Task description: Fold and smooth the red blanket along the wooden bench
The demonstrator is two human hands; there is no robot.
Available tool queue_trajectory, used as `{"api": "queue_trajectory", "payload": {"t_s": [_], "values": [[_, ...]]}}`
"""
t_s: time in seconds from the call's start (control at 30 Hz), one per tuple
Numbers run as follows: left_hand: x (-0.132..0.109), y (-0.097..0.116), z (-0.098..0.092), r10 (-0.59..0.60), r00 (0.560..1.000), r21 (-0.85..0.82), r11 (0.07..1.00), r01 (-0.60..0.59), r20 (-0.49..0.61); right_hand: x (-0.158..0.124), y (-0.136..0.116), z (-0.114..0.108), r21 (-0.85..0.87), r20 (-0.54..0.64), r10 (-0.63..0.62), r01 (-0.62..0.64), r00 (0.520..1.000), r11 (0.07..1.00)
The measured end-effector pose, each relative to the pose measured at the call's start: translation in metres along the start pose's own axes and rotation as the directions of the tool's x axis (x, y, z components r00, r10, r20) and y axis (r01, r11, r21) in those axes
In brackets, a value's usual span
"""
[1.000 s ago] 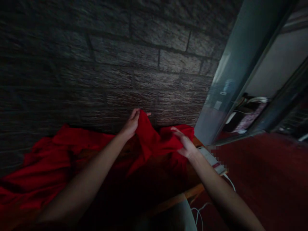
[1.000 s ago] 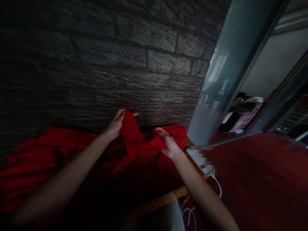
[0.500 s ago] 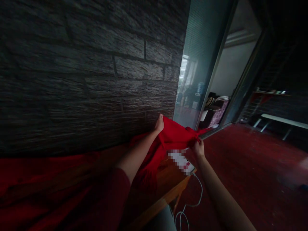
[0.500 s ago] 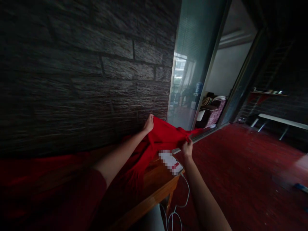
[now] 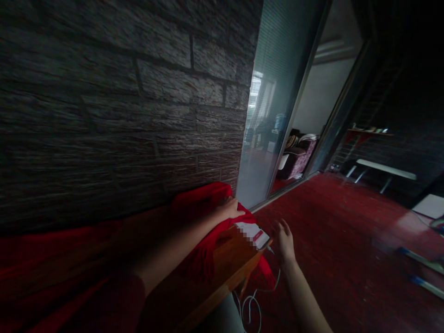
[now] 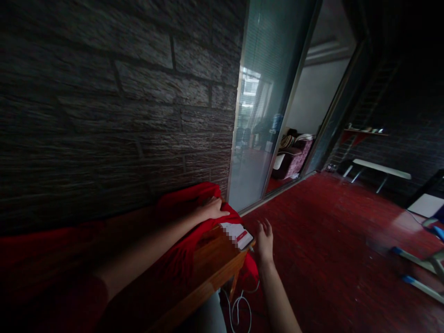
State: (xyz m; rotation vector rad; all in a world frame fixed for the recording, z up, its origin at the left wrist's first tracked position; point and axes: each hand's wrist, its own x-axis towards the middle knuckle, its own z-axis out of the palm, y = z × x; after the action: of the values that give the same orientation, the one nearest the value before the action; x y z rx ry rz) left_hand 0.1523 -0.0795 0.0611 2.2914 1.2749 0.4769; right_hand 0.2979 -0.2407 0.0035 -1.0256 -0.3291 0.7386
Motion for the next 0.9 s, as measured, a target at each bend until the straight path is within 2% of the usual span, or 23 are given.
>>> {"api": "queue_trajectory", "payload": {"t_s": [0.03,0.1,0.2,0.33,0.43,0.53,0.6,0.67,0.73,0.8,0.83,0.9], "values": [[-0.008,-0.003,0.003,0.009,1.000,0.004,1.000,-0.009,0.002,-0.021,0.003,0.004,0.064,0.014,0.027,-0.028,1.000,0.998],[-0.019,-0.007,0.007,0.033,0.999,0.004,0.999,-0.033,-0.005,-0.060,0.011,0.017,0.091,0.177,0.153,-0.171,0.972,0.981],[-0.024,-0.009,0.003,0.092,0.995,-0.016,0.996,-0.093,-0.027,-0.091,0.022,0.045,0.136,0.257,0.305,-0.346,0.917,0.928],[-0.023,-0.005,-0.017,0.209,0.977,-0.067,0.975,-0.212,-0.046,-0.078,0.030,0.077,0.243,0.228,0.445,-0.493,0.866,0.835],[-0.026,-0.002,-0.034,0.292,0.954,-0.129,0.946,-0.298,-0.065,-0.058,0.029,0.095,0.226,0.269,0.481,-0.540,0.835,0.811],[-0.035,0.000,-0.046,0.388,0.921,-0.215,0.898,-0.385,-0.029,-0.045,0.027,0.113,0.190,0.297,0.461,-0.525,0.836,0.830],[-0.039,0.002,-0.052,0.401,0.916,-0.273,0.878,-0.392,-0.028,-0.040,0.027,0.122,0.173,0.278,0.452,-0.507,0.848,0.844],[-0.038,0.002,-0.056,0.301,0.950,-0.409,0.859,-0.309,-0.086,-0.037,0.028,0.124,0.164,0.253,0.452,-0.498,0.856,0.851],[-0.033,-0.002,-0.062,0.080,0.988,-0.636,0.758,-0.145,-0.130,-0.035,0.031,0.118,0.179,0.208,0.437,-0.474,0.875,0.862],[-0.026,-0.012,-0.070,-0.122,0.987,-0.801,0.598,-0.008,-0.101,-0.033,0.030,0.106,0.193,0.128,0.387,-0.406,0.913,0.893],[-0.022,-0.018,-0.074,-0.180,0.980,-0.840,0.541,0.031,-0.079,-0.032,0.027,0.098,0.196,0.079,0.351,-0.360,0.933,0.912],[-0.016,-0.033,-0.080,-0.221,0.974,-0.868,0.491,0.073,-0.043,-0.030,0.018,0.083,0.210,0.002,0.281,-0.275,0.960,0.938]]}}
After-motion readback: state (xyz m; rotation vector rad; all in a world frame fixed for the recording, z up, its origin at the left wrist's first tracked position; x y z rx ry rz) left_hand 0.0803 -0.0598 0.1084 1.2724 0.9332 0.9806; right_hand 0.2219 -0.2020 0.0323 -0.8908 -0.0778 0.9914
